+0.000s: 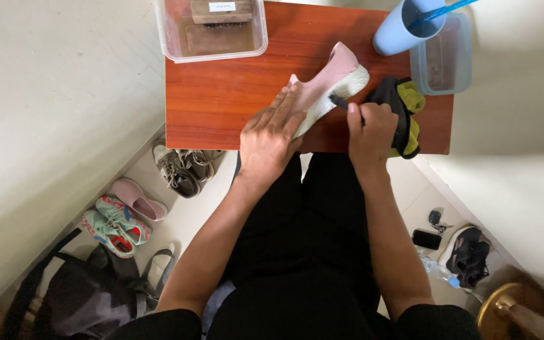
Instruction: The person cleans a pink slip-on shoe using a brush and a cloth. They scrub the shoe's surface and sole, occasionally dipping the brush into a blue cup of water and wiping the shoe with a yellow cloth.
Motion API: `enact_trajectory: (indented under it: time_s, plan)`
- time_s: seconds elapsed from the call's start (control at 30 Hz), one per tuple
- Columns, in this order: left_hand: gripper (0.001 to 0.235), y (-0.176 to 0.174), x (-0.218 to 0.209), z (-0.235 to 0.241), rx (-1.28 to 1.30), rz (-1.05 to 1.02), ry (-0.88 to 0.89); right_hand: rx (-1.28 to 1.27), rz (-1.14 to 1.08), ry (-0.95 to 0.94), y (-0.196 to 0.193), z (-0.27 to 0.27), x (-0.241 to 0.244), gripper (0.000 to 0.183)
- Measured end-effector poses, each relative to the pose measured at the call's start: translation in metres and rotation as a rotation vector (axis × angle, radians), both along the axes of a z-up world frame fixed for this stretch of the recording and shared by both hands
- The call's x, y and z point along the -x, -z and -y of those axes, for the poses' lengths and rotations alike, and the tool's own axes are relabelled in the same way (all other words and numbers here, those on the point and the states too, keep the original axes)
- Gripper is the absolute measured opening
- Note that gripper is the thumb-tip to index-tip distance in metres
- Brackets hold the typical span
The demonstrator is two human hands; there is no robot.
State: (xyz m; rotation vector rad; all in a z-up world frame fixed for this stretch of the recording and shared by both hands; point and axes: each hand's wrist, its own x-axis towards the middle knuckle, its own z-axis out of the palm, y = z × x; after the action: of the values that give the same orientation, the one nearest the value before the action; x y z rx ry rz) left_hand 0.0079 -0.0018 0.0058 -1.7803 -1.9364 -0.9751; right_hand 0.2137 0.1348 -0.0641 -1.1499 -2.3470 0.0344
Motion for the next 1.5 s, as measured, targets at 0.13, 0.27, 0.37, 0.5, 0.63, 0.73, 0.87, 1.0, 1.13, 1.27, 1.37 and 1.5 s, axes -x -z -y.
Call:
enact_trajectory:
  time_s: [0.13, 0.27, 0.37, 0.5, 0.63, 0.73, 0.87, 1.0, 1.13, 1.27, 1.37, 1.5]
  plan:
    - [0.026, -0.002, 0.002, -0.001, -0.016, 0.011, -0.003, -0.085, 0.031, 0.034, -0.005, -0.009, -0.025, 0.044]
    - [0.025, 0.001, -0.002, 0.000, 0.005, 0.020, 0.008, -0.035, -0.006, 0.048, -0.019, -0.005, -0.027, 0.046]
    - [0.025, -0.004, -0.002, -0.001, 0.010, 0.012, 0.005, -0.076, 0.033, 0.014, -0.006, -0.010, -0.011, 0.042]
    - [0.026, 0.000, -0.005, -0.001, 0.014, 0.016, 0.001, 0.010, 0.019, -0.015, -0.023, 0.013, 0.023, 0.044]
    - [0.026, 0.002, 0.002, -0.003, 0.008, 0.014, -0.003, -0.070, 0.144, 0.022, -0.015, 0.002, -0.003, 0.046]
    - [0.029, -0.006, 0.001, -0.003, 0.018, 0.024, 0.011, -0.018, 0.142, 0.064, -0.027, 0.005, -0.016, 0.047]
    - [0.013, -0.010, -0.003, -0.004, -0.014, -0.012, -0.002, 0.070, 0.119, 0.154, -0.045, 0.013, -0.019, 0.050]
    - [0.006, -0.016, -0.009, -0.001, -0.038, -0.079, -0.029, -0.001, 0.207, 0.272, -0.035, 0.009, -0.001, 0.050]
    - [0.005, -0.015, -0.008, -0.004, -0.057, -0.092, -0.043, -0.050, 0.298, 0.245, -0.043, 0.034, 0.017, 0.048]
    - [0.002, -0.008, -0.007, -0.008, -0.088, -0.070, -0.045, 0.331, 0.215, 0.155, -0.040, 0.037, 0.015, 0.063]
    - [0.002, -0.007, -0.007, -0.005, -0.082, -0.064, -0.038, 0.126, 0.296, 0.190, -0.031, 0.019, 0.004, 0.057]
    - [0.002, -0.011, -0.008, -0.003, -0.076, -0.068, -0.013, -0.198, 0.369, 0.298, -0.046, -0.007, -0.004, 0.049]
